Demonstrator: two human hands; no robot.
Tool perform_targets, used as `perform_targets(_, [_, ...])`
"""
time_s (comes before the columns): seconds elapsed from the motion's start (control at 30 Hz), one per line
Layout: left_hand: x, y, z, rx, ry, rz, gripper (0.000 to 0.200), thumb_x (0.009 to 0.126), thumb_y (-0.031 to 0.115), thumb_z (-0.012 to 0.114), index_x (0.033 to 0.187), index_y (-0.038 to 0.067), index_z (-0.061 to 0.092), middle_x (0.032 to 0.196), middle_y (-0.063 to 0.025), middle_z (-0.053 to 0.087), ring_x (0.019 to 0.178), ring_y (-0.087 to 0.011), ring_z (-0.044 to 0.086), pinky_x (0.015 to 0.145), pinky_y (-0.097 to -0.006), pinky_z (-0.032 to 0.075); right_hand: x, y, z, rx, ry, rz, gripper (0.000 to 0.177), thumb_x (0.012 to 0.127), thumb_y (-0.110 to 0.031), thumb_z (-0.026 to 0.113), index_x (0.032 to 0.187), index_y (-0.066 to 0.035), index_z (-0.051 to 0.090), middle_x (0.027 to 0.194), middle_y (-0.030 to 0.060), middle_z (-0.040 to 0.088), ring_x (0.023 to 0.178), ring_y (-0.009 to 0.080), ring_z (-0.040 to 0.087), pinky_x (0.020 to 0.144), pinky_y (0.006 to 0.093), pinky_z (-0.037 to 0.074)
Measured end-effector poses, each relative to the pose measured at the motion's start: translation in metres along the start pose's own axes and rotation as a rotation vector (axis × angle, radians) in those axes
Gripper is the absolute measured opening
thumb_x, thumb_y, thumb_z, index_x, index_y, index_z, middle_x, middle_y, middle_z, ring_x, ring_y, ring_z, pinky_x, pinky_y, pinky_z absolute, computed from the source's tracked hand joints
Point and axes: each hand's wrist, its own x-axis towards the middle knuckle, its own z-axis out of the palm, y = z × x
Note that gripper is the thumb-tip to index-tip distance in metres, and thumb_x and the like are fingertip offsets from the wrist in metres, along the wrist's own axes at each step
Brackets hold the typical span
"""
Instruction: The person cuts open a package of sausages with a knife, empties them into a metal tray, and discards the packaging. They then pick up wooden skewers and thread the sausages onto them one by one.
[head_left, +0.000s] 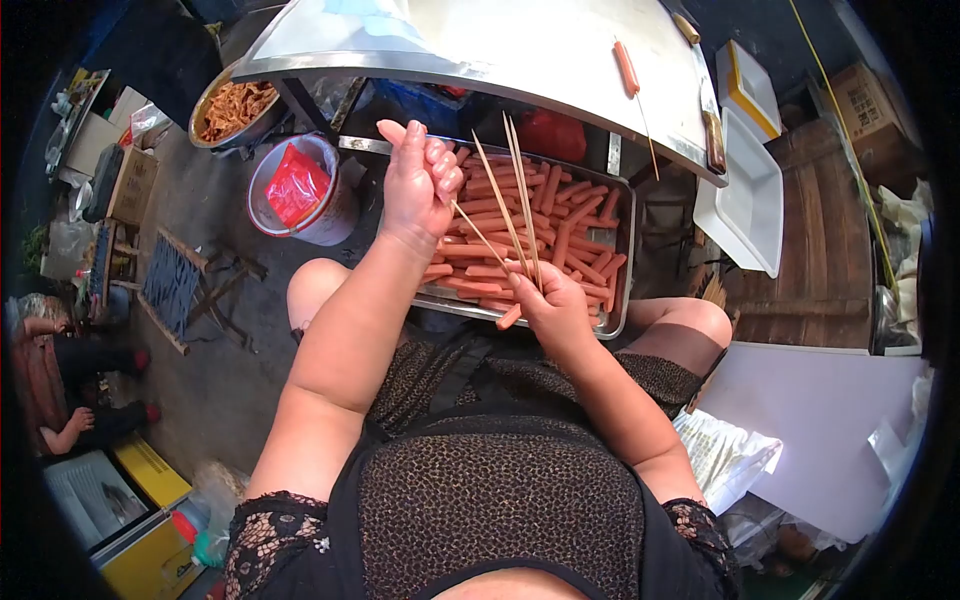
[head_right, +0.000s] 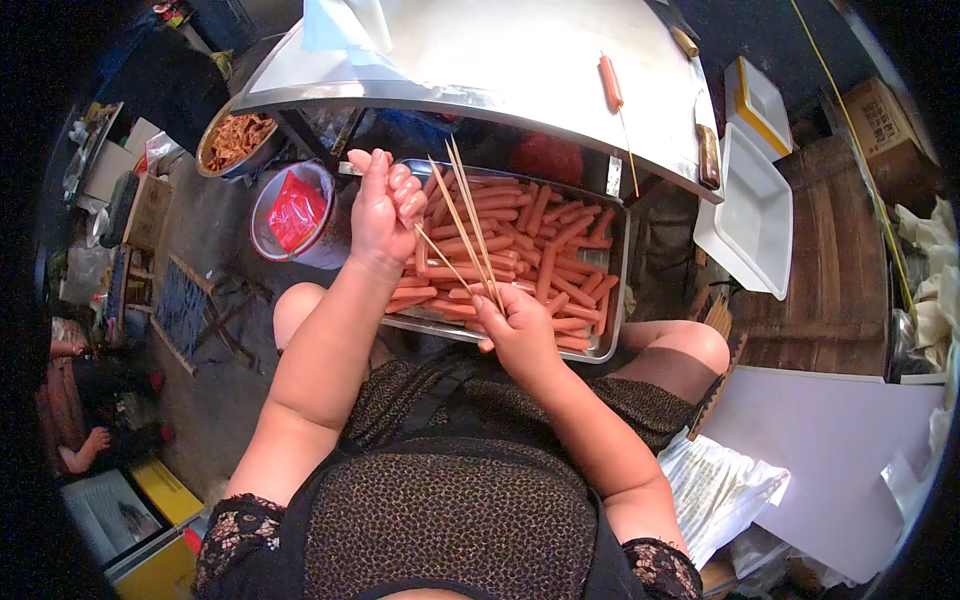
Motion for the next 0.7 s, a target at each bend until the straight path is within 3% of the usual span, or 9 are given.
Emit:
perform_targets(0.17, [0.000,0.011,0.012,0.029,0.085,0.011,0.020,0.094,0.033,0.056,0.094,0.013,0.051,0.066,0.0019,0.040,0.058,-0.0101,0.041,0.049,-0.0245,0.037,-0.001,-0.010,-0.005,-0.176,0.011,-0.072,0.025,0.095,-0.015,0.054,0.111,0.004,0.059,0.082,0.0007,0.055,0.063,0.0039,0.051,0.053,0.0187,0.048])
perform_targets(0.27, [0.008,0.019,0.004,0.082,0.034,0.007,0.019,0.093,0.030,0.058,0.095,0.013,0.051,0.067,0.0020,0.041,0.055,-0.0079,0.039,0.045,-0.0211,0.035,-0.007,-0.020,-0.002,-0.179,-0.080,-0.036,0.025,0.095,-0.014,0.053,0.112,0.003,0.059,0.080,0.0001,0.055,0.065,0.0041,0.052,0.055,0.0189,0.047])
perform_targets(0.43, [0.011,0.016,0.007,0.150,0.071,0.031,0.018,0.091,0.025,0.062,0.095,0.012,0.051,0.067,0.0023,0.039,0.053,-0.0061,0.036,0.040,-0.0183,0.031,-0.010,0.024,-0.005,-0.138,-0.079,-0.054,0.025,0.095,-0.011,0.052,0.116,0.000,0.058,0.074,-0.0033,0.054,0.065,0.0049,0.051,0.060,0.0190,0.043])
perform_targets(0.6, [0.014,0.010,0.000,0.147,0.049,-0.007,0.024,0.093,0.021,0.056,0.110,0.010,0.043,0.070,0.0003,0.039,0.054,-0.0080,0.038,0.041,-0.0213,0.032,-0.006,0.045,-0.004,-0.039,-0.034,-0.107,0.026,0.095,-0.011,0.053,0.118,0.000,0.056,0.075,-0.0035,0.054,0.065,0.0044,0.050,0.059,0.0185,0.042])
perform_targets(0.7, [0.011,0.010,0.003,0.161,0.062,0.006,0.025,0.093,0.022,0.057,0.110,0.010,0.043,0.070,0.0004,0.039,0.054,-0.0081,0.038,0.041,-0.0213,0.033,-0.003,0.047,-0.004,-0.049,-0.029,-0.126,0.025,0.095,-0.012,0.053,0.117,0.000,0.056,0.074,-0.0034,0.054,0.064,0.0043,0.050,0.059,0.0186,0.042])
